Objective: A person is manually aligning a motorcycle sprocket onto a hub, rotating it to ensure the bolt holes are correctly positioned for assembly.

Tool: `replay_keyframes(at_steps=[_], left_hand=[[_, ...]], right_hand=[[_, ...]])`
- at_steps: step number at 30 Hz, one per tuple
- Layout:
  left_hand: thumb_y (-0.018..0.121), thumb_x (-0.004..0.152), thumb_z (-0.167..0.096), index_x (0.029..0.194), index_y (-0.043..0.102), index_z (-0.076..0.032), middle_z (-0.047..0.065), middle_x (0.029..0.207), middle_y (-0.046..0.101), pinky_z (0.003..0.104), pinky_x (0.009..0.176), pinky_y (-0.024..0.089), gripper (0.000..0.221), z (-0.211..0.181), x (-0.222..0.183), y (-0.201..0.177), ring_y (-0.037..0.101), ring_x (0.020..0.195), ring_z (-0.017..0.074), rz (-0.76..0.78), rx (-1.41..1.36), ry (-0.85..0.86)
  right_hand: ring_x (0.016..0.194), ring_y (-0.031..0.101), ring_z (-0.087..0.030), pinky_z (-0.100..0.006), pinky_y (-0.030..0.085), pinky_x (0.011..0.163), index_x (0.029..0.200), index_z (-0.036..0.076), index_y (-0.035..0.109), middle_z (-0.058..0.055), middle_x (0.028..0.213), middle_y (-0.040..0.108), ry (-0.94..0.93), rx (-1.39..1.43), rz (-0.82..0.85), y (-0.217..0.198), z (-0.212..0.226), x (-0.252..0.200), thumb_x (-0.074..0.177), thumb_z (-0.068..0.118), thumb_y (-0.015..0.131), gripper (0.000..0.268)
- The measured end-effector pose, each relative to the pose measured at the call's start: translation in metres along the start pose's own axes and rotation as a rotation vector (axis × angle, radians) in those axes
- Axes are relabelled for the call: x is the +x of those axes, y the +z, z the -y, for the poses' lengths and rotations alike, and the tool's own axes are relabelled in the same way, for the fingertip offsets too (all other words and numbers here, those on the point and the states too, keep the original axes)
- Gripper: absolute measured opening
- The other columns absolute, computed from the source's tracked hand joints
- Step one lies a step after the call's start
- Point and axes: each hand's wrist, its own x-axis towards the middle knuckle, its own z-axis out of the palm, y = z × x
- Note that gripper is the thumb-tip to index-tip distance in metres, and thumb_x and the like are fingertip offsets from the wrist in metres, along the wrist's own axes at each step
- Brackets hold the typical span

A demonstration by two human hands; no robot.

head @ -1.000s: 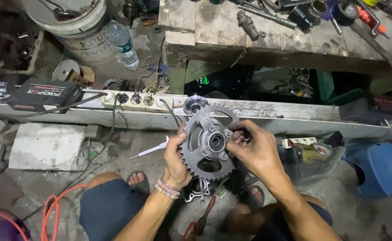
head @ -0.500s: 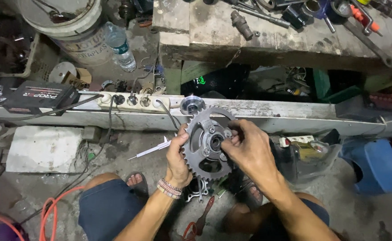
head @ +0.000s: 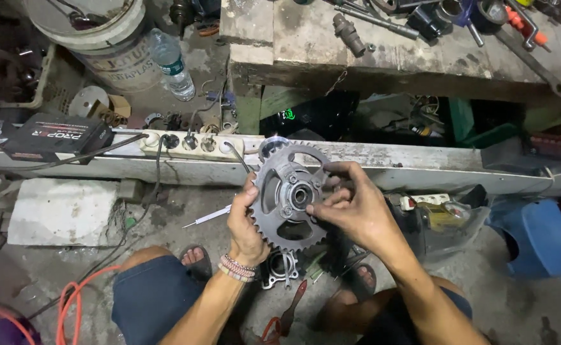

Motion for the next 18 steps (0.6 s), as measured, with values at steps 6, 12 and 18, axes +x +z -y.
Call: replay_keyframes(at_steps=[6, 12, 18], left_hand=[[0.057, 0.080, -0.030, 0.142, 0.059, -0.009, 0.022, 0.120, 0.066, 0.048, 0.092, 0.053, 0.066, -0.003, -0.008, 0.009, 0.061, 0.103, 0.0354, -0.020, -0.008, -0.006], [0.055, 0.080, -0.028, 0.142, 0.059, -0.008, 0.020, 0.121, 0.066, 0.046, 0.094, 0.052, 0.064, 0.000, -0.001, 0.006, 0.061, 0.102, 0.0335, -0.016, -0.048, 0.003], [0.057, 0.081, -0.030, 0.141, 0.060, -0.010, 0.020, 0.118, 0.067, 0.047, 0.094, 0.053, 0.063, 0.013, 0.011, -0.008, 0.063, 0.100, 0.0333, -0.054, -0.055, 0.019]], right_hand=[[0.073, 0.067, -0.020, -0.031, 0.062, 0.069, 0.135, -0.005, 0.054, -0.018, 0.102, 0.060, 0.006, 0.011, 0.007, -0.013, -0.015, 0.011, 0.065, -0.013, 0.076, 0.074], [0.065, 0.073, -0.023, -0.036, 0.057, 0.063, 0.109, 0.007, 0.076, -0.011, 0.075, 0.074, -0.217, -0.521, -0.154, -0.004, -0.028, 0.012, 0.074, 0.009, 0.079, 0.035], [0.074, 0.073, -0.023, -0.036, 0.050, 0.076, 0.103, 0.021, 0.077, -0.001, 0.073, 0.077, -0.549, -0.843, -0.168, -0.022, -0.064, 0.017, 0.087, 0.029, 0.073, 0.019]])
